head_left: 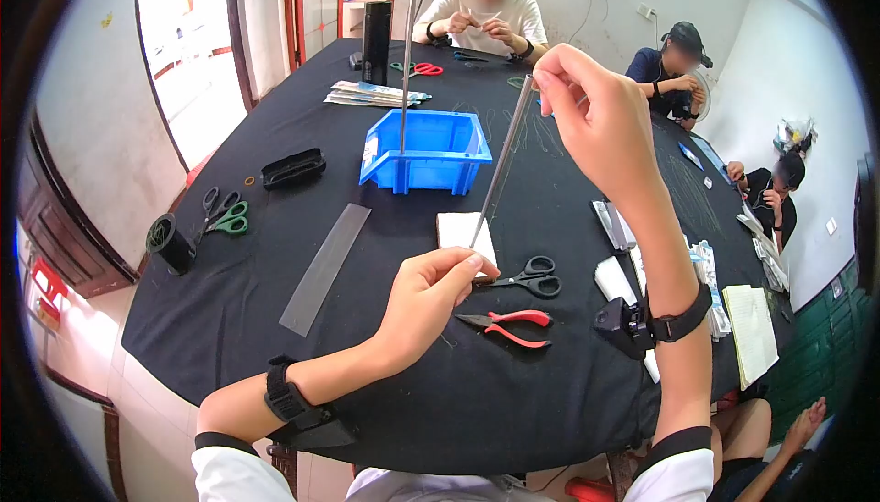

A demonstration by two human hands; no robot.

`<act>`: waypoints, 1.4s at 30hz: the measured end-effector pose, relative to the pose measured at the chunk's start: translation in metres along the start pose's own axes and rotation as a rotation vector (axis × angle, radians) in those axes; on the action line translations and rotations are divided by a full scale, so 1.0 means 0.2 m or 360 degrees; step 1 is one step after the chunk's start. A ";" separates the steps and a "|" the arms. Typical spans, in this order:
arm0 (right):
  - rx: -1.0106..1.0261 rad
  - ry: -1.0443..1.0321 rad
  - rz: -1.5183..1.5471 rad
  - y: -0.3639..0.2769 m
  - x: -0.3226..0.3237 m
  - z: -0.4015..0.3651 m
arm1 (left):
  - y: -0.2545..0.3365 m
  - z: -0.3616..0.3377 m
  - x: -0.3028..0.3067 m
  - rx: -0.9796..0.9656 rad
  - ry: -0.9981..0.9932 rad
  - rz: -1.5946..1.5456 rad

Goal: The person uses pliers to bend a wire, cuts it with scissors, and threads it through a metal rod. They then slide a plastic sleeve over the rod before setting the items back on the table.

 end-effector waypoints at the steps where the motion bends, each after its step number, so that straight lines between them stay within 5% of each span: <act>1: 0.0055 0.0004 -0.0011 -0.01 0.00 0.00 | 0.00 0.00 0.00 0.0002 -0.0017 0.0001; 6: 0.0000 -0.0053 -0.0009 -0.01 0.01 -0.04 | -0.02 0.00 -0.01 0.0024 -0.0040 0.0029; 9: -0.0437 -0.0023 0.0328 0.08 0.00 -0.19 | -0.04 0.00 0.00 0.0110 -0.0033 -0.0023; 12: -0.0797 -0.0694 0.0582 0.09 -0.18 -0.51 | -0.09 0.00 -0.01 0.0306 -0.0076 -0.0205; 15: -0.0792 -0.1209 0.0906 -0.03 -0.30 -0.80 | -0.08 -0.01 -0.02 0.0448 -0.0090 -0.0361; 21: -0.0878 -0.1627 0.1144 -0.16 -0.36 -1.03 | -0.04 0.00 -0.02 0.0559 -0.0037 -0.0593; 29: -0.0554 -0.1608 0.1072 -0.22 -0.38 -1.06 | 0.03 0.00 -0.03 0.0524 -0.0069 -0.0736; 42: -0.1048 -0.1680 0.1483 -0.21 -0.36 -1.09 | 0.13 0.04 0.05 0.0225 0.0131 -0.0543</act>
Point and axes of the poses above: each hand's wrist, its own z-axis towards the middle knuckle, its own x-axis out of the back of the hand, y = z × x, the point moved 9 cm from there along z, towards the middle knuckle, and after that the axes turned 11 degrees about y, right-handed, at the moved point
